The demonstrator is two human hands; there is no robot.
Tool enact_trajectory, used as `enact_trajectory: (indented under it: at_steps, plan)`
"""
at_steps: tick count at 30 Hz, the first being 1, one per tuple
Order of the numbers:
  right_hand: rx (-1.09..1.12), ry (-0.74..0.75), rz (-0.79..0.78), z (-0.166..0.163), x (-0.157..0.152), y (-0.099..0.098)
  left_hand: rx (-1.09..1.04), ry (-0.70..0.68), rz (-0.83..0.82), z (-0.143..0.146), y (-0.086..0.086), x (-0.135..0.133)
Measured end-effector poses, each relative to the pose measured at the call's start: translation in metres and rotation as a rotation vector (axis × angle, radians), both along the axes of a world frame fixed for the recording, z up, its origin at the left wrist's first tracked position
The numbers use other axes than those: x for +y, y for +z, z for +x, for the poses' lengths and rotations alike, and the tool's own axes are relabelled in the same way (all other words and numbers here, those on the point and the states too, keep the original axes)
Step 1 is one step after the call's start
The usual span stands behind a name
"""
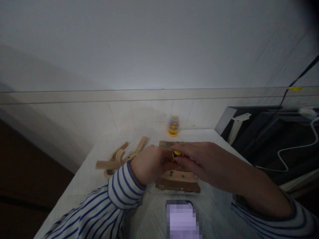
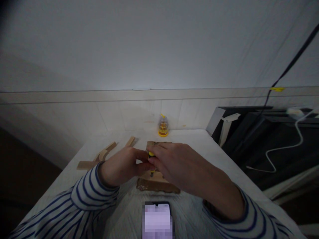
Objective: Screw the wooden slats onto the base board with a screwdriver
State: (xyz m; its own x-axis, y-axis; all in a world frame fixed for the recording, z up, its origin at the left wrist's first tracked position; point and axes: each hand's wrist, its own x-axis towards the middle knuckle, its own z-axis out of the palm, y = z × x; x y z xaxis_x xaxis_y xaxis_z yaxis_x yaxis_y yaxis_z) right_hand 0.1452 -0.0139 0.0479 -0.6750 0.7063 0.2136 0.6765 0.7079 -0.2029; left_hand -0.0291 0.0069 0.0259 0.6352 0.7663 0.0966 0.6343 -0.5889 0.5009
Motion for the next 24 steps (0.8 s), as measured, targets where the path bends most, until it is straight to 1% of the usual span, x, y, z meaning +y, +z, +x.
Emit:
enact_trajectory:
  at_steps: [6, 19, 21, 24]
  plan:
    - [-0.011, -0.024, -0.02, -0.0021, 0.0, -0.0001, 0.001, -0.016, -0.02, -0.0013, 0.0022, 0.0004]
    - [-0.068, -0.064, 0.033, -0.0033, -0.0007, -0.0009, -0.02, -0.085, -0.061, -0.0022, 0.0024, 0.0027]
    - [-0.063, -0.069, 0.046, -0.0035, -0.0012, -0.0007, -0.009, -0.076, -0.059, -0.0022, 0.0014, 0.0024]
    - [-0.046, -0.067, 0.044, -0.0037, -0.0019, -0.0006, 0.022, -0.017, -0.052, -0.0022, -0.0018, 0.0018]
